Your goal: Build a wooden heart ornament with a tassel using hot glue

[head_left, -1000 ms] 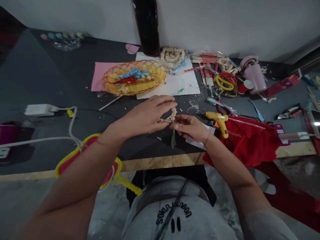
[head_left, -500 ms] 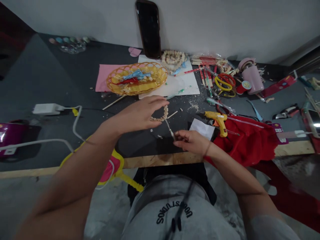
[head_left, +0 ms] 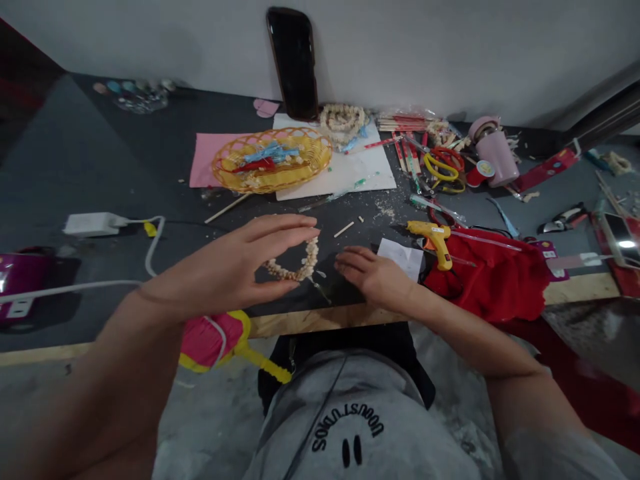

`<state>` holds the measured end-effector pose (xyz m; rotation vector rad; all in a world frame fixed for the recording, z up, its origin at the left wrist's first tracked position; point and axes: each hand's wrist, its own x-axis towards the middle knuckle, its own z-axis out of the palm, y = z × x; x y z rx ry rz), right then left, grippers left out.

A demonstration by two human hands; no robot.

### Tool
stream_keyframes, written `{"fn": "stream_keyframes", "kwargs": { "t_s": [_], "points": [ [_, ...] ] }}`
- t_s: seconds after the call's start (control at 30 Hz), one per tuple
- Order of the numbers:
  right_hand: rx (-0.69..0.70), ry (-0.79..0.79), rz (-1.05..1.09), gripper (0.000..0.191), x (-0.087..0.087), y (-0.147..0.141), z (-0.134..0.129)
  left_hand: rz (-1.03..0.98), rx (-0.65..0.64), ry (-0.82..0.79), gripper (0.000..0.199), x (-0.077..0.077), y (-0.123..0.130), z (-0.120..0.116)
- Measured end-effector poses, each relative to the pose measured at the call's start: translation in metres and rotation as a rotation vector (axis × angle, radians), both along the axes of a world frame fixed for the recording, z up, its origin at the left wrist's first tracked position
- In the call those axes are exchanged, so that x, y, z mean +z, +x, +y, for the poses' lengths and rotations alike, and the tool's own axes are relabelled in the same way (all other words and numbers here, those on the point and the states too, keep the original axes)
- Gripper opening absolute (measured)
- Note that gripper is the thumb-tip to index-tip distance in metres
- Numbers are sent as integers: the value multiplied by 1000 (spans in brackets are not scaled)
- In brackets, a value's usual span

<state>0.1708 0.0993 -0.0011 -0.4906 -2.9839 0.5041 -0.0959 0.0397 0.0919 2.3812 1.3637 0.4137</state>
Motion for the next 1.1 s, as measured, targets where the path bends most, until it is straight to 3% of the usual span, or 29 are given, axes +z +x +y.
{"fn": "stream_keyframes", "kwargs": {
  "t_s": [0.1,0.13,0.2,0.3,0.4,0.5,0.6,0.77,0.87,1.0,1.1],
  "points": [
    [234,-59,-10,40,-14,-19,15,-53,-38,25,59,7,-2,-5],
    [202,-66,-25,40,-16,-23,24,-61,-51,11,59,6,-1,-5],
    [-26,-44,-21,40,-14,-25,44,-62,-70,-36,61,-1,4,-2],
    [-284,-103,148,39,1,-18,69,-41,-80,-70,65,-14,14,6],
    [-392,-481,363,28,17,-11,71,-4,-54,-44,71,-25,23,15],
    [-456,-987,417,43,20,-10,56,36,-38,10,80,-33,28,25],
    [-479,-1268,464,52,16,-14,44,83,-63,24,88,-37,33,35],
    [-555,-1415,536,49,8,-18,40,120,-136,18,84,-39,41,45],
    [-591,-1453,601,47,5,-17,43,72,-99,27,80,-42,41,50],
    [-680,-1509,722,46,2,-16,46,-175,96,-26,86,-53,35,55],
    [-702,-1552,803,44,-1,-17,47,-548,275,-197,86,-65,35,58]
  ]
}}
